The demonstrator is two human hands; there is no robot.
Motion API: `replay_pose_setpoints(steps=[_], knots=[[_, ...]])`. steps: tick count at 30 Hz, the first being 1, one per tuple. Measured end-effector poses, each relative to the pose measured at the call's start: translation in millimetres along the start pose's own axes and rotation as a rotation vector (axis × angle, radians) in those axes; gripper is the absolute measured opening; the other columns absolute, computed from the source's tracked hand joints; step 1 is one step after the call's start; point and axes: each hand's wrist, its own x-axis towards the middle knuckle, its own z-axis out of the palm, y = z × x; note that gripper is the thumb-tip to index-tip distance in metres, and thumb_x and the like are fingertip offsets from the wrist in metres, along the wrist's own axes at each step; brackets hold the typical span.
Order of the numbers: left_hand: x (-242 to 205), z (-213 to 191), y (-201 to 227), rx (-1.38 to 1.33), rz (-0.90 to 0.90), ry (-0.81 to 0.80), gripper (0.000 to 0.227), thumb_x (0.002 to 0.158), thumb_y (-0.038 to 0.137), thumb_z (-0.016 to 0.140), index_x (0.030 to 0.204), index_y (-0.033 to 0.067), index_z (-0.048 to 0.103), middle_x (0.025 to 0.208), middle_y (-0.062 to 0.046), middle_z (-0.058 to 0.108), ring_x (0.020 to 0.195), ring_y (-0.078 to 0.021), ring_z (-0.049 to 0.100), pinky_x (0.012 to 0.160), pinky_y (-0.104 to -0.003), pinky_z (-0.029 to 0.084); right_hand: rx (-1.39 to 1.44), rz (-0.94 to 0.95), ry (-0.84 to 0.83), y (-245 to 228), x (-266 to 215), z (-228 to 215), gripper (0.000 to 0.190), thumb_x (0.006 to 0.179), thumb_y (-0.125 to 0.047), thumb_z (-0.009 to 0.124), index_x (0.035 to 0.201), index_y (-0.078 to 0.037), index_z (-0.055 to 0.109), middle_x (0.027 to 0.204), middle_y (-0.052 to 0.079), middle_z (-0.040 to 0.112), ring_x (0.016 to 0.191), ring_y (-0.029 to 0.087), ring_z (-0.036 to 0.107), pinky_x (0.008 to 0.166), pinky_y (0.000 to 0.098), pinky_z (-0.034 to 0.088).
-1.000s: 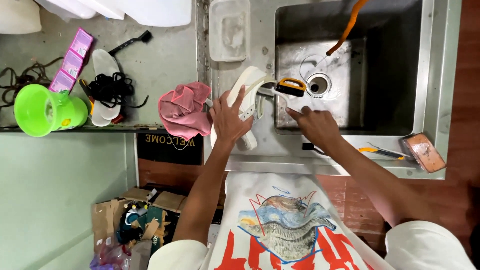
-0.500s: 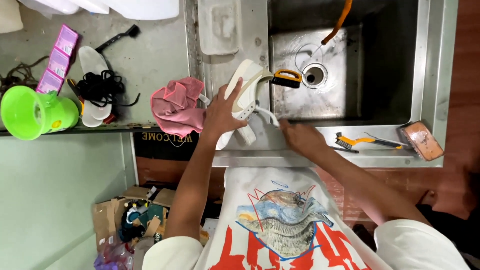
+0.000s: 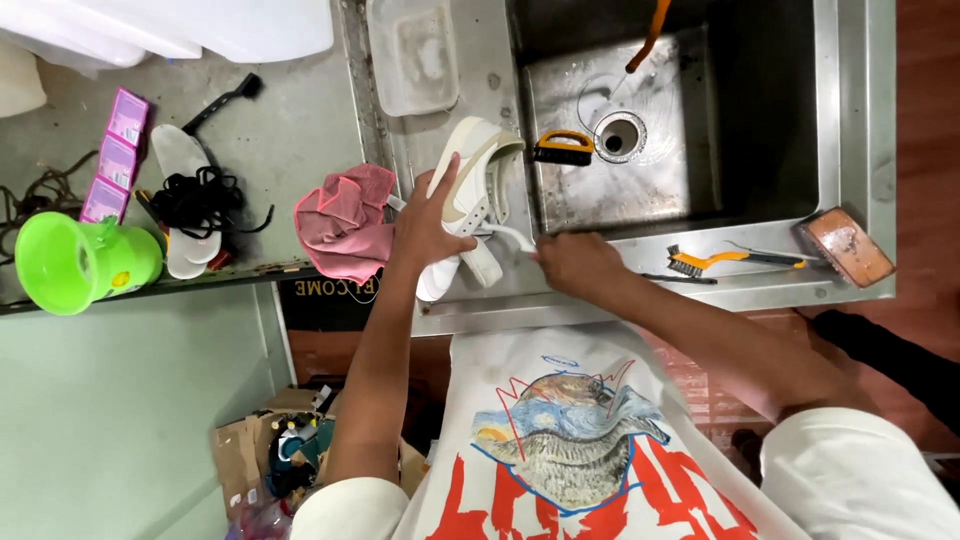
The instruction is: The person scrubs a white sneaker with a sponge and a brush over a stainless steel sink. They wipe the shoe with a pink cloth, rinse it under running water, and continue scrubbing the sole and upper surfaces.
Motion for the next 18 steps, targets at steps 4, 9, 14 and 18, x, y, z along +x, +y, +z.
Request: replay_pose_setpoints(steps=[4, 9, 14, 18], knots=[[-3, -2, 6, 0.013, 0.000, -0.014, 0.129, 0.065, 0.040, 0.089, 0.173, 0.0437, 0.017, 0.164, -0.011, 0.040, 0.143, -0.0463, 0.056, 0.115, -0.057, 0.051, 0.060, 0.067, 0.036, 29, 5, -5, 0.050, 0.112, -0.034, 0.038, 0.110, -0.001, 0.075, 0.083, 0.028, 0.077, 0.079, 0.047, 0.080, 0.071, 0.0611, 0.062], [-2, -1, 4, 0.005, -0.005, 0.013, 0.130, 0.063, 0.041, 0.089, 0.173, 0.0442, 0.019, 0.162, -0.011, 0.041, 0.141, -0.0462, 0.058, 0.115, -0.056, 0.051, 0.152, 0.052, 0.044, 4, -12, 10, 0.049, 0.110, -0.035, 0.042, 0.105, 0.000, 0.075, 0.081, 0.029, 0.076, 0.079, 0.046, 0.080, 0.072, 0.0590, 0.063], [-1, 2, 4, 0.030, -0.009, 0.030, 0.128, 0.063, 0.043, 0.087, 0.173, 0.0450, 0.020, 0.161, -0.008, 0.043, 0.141, -0.0435, 0.059, 0.113, -0.053, 0.052, 0.165, 0.191, -0.015, 30, -12, -7, 0.043, 0.106, -0.031, 0.048, 0.108, 0.001, 0.077, 0.087, 0.030, 0.078, 0.084, 0.048, 0.080, 0.073, 0.0595, 0.063], [1, 4, 2, 0.032, -0.021, 0.020, 0.129, 0.064, 0.043, 0.086, 0.173, 0.0457, 0.019, 0.162, -0.007, 0.042, 0.141, -0.0435, 0.059, 0.114, -0.053, 0.052, 0.240, 0.216, -0.103, 21, -18, -7, 0.045, 0.104, -0.034, 0.049, 0.107, -0.001, 0.079, 0.090, 0.031, 0.079, 0.090, 0.048, 0.080, 0.076, 0.0610, 0.063]])
